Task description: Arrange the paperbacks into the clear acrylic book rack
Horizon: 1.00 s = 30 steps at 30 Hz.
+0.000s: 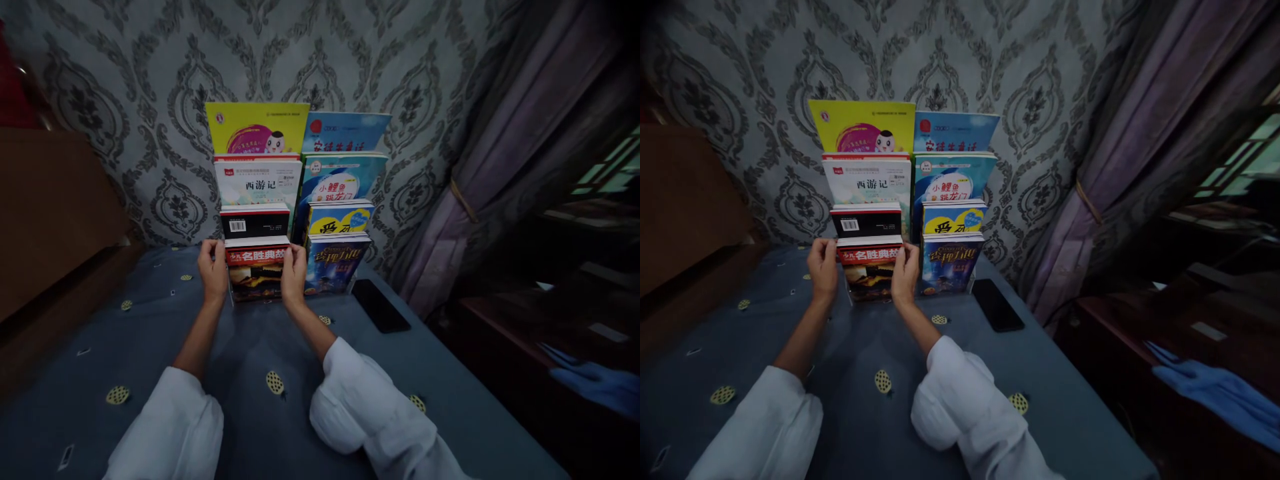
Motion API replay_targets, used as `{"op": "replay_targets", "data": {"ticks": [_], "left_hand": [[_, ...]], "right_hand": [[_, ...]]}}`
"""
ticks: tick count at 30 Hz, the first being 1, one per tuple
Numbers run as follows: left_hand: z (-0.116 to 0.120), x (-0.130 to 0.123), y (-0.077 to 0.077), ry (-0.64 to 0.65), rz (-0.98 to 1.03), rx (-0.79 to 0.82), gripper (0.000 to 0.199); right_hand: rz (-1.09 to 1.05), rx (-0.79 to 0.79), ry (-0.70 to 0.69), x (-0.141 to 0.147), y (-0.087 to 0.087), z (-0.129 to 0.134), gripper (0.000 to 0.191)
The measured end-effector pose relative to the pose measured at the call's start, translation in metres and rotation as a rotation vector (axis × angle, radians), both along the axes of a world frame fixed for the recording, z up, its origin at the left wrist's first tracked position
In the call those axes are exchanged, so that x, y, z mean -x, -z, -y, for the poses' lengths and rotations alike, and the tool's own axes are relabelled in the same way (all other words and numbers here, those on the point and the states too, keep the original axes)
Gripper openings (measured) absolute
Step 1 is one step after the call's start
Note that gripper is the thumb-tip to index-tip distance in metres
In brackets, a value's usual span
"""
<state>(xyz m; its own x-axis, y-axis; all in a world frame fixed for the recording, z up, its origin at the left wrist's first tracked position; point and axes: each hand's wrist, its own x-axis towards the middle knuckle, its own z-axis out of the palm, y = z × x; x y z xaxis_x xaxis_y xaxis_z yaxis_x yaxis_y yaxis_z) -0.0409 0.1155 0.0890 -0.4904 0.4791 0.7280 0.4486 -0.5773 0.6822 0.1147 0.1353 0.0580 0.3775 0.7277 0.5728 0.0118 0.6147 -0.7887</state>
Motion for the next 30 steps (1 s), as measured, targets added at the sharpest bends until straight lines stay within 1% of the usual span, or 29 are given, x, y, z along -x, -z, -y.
{"op": "replay_targets", "data": {"ticks": [6, 14, 20, 24, 27, 30], "left_hand": [[0.000, 0.001, 0.002, -0.014, -0.029, -0.012, 0.021], [0.001, 0.000, 0.004, -0.114, -0.137, 0.011, 0.021], [-0.001, 0.002, 0.004, -0.160, -0.214, 0.010, 0.021], [0.001, 0.002, 0.002, -0.161, -0.242, 0.013, 0.021], [0.005, 0.003, -0.001, -0.171, -0.255, 0.026, 0.019], [0.008, 0.004, -0.005, -0.185, -0.271, 0.013, 0.016]], "right_hand": [[0.008, 0.003, -0.026, -0.002, -0.002, -0.001, 0.029], [0.005, 0.005, -0.079, -0.011, -0.011, -0.003, 0.031], [-0.001, 0.013, -0.120, -0.013, -0.009, -0.009, 0.032], [-0.011, 0.017, -0.133, -0.013, -0.010, -0.009, 0.033], [-0.011, -0.009, -0.146, -0.016, -0.015, -0.005, 0.031], [-0.003, -0.047, -0.135, -0.019, -0.025, 0.000, 0.028]]}}
